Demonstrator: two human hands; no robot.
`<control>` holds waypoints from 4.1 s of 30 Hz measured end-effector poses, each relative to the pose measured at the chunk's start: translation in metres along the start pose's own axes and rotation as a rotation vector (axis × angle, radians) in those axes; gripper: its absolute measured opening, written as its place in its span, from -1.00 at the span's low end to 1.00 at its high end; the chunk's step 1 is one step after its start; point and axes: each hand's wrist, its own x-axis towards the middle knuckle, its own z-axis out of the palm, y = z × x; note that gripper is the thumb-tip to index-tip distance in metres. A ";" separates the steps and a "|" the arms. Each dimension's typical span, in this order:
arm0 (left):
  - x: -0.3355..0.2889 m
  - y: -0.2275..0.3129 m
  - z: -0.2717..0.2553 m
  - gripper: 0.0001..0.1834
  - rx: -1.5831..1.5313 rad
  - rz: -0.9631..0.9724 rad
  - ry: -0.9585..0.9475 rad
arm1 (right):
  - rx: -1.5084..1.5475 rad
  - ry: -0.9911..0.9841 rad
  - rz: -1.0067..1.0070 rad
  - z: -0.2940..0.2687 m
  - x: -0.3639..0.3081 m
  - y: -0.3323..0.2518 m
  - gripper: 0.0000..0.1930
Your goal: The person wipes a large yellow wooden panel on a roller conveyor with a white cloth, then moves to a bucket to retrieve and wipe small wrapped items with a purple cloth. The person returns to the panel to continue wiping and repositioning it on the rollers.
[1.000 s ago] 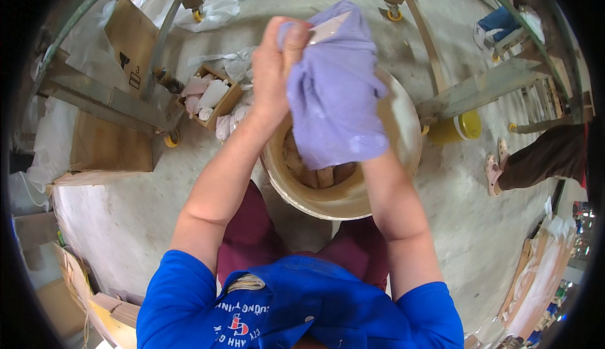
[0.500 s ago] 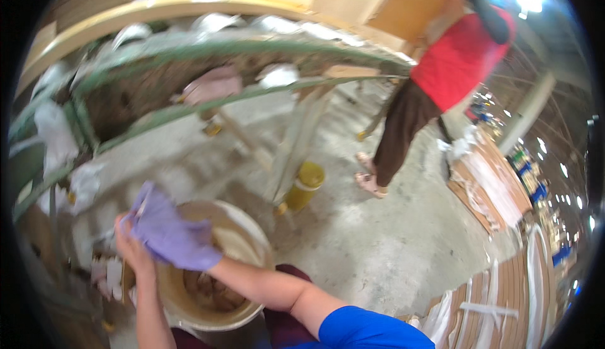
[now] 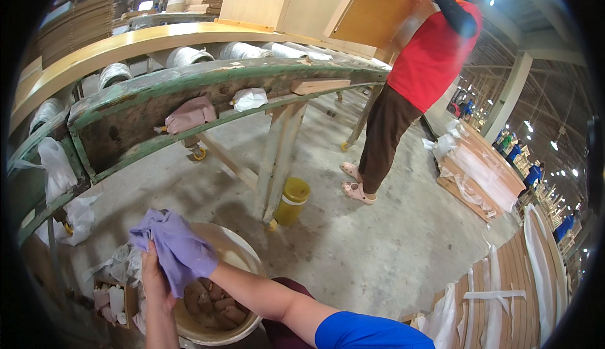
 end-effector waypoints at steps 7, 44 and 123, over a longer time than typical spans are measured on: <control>0.043 0.007 -0.099 -0.39 0.194 0.230 0.202 | -0.728 -0.036 -0.552 0.050 0.008 0.002 -0.91; 0.026 0.007 -0.045 -0.66 0.488 0.509 0.078 | -1.152 -0.054 -0.460 0.005 0.012 0.016 -0.75; -0.036 0.070 -0.327 -0.48 1.591 0.242 0.661 | -0.140 0.491 -0.177 -0.054 0.019 -0.025 -0.78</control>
